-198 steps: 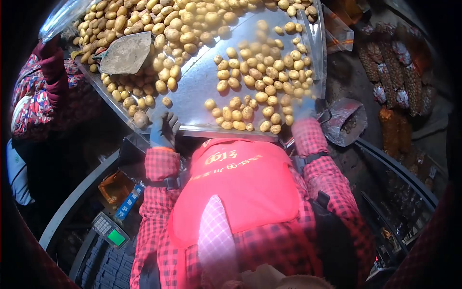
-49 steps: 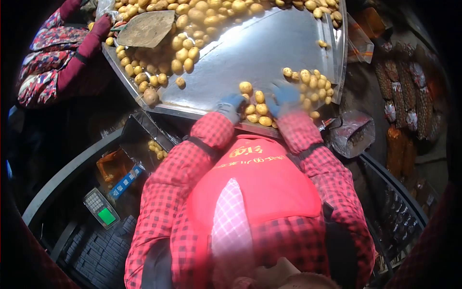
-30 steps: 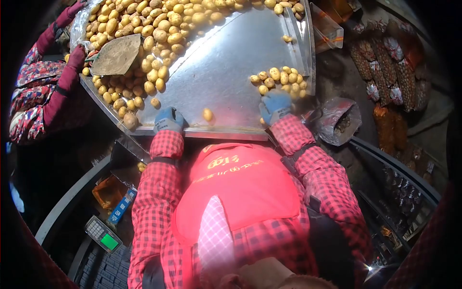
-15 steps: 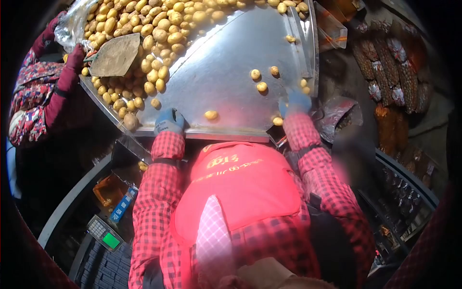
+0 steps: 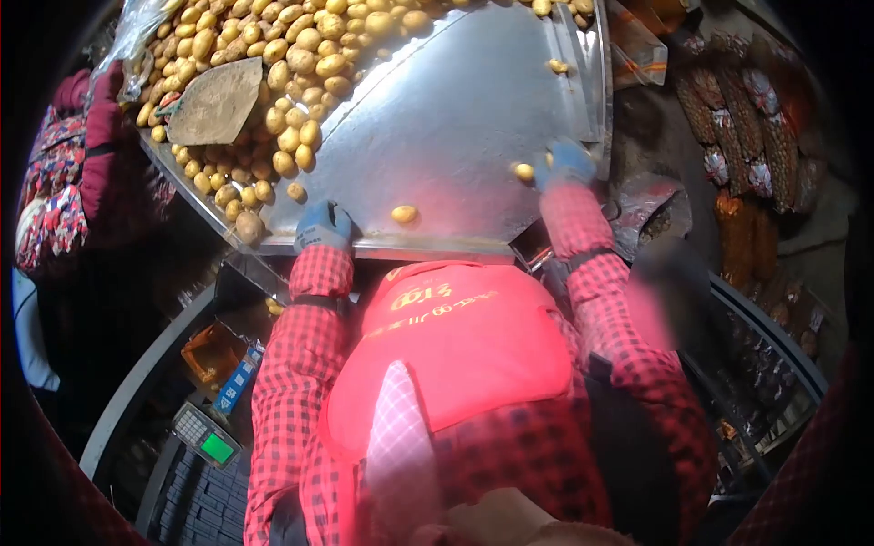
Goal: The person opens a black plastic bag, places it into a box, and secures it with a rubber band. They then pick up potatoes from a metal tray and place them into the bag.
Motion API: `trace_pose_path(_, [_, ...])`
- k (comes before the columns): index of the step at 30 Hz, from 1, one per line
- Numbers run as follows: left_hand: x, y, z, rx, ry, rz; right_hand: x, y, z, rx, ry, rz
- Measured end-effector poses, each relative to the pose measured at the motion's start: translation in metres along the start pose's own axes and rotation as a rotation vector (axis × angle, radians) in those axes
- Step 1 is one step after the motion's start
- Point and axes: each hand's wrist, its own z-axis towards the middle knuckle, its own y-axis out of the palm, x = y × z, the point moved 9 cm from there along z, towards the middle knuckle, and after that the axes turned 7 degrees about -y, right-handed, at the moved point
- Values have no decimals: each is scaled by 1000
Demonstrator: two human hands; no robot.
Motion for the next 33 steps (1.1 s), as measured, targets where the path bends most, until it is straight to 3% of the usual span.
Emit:
trace_pose_path(2, [5,-11,-1,-44,-106,1,35,39,-27,187,213,364])
trace_pose_path(4, [3,-13,-2,-63,-125,-10,-96,-45,4,-364,-105,7])
trace_pose_path(5, [1,-9,-1,-38,-94,-27,-117,12,9,-277,-162,80])
trace_pose_path(7, [1,-3,1,32,-5,-53,-225,-40,1,-312,-550,253])
trace_pose_path(8, [4,-3,0,30,5,-52,-261,18,-25,-380,-867,252])
trace_pose_path(10, [4,-3,1,-9,-12,-2,-287,-13,-46,105,-1143,537])
trace_pose_path(13, [0,-3,0,4,-28,-17,-267,5,-51,-70,-1202,508])
trace_pose_path(17, [1,-1,2,-15,2,-27,-154,14,-47,-373,-851,135])
trace_pose_path(19, [0,0,2,-36,-13,0,-91,4,-45,-365,-594,104])
trace_pose_path(20, [-1,1,1,-40,-5,0,-81,-5,-46,-366,-585,102])
trace_pose_path(22, [-2,5,3,-36,7,12,-40,-29,-30,-298,-277,39])
trace_pose_path(23, [-4,7,4,-37,18,17,-36,-30,-27,-295,-265,43])
trace_pose_path(25, [-8,12,5,-51,8,55,-36,-81,-26,361,-369,-80])
trace_pose_path(26, [-7,13,4,-61,23,71,-26,-78,-27,355,-346,-75])
trace_pose_path(28, [-4,11,6,-76,-11,69,-3,-44,-29,35,-415,68])
trace_pose_path(30, [-8,16,6,-69,-10,32,33,-30,-52,44,-361,157])
trace_pose_path(32, [-13,20,8,-63,-10,-11,69,12,-89,-672,-89,-37])
trace_pose_path(33, [-14,21,10,-75,-15,-32,70,18,-109,-750,-81,-190])
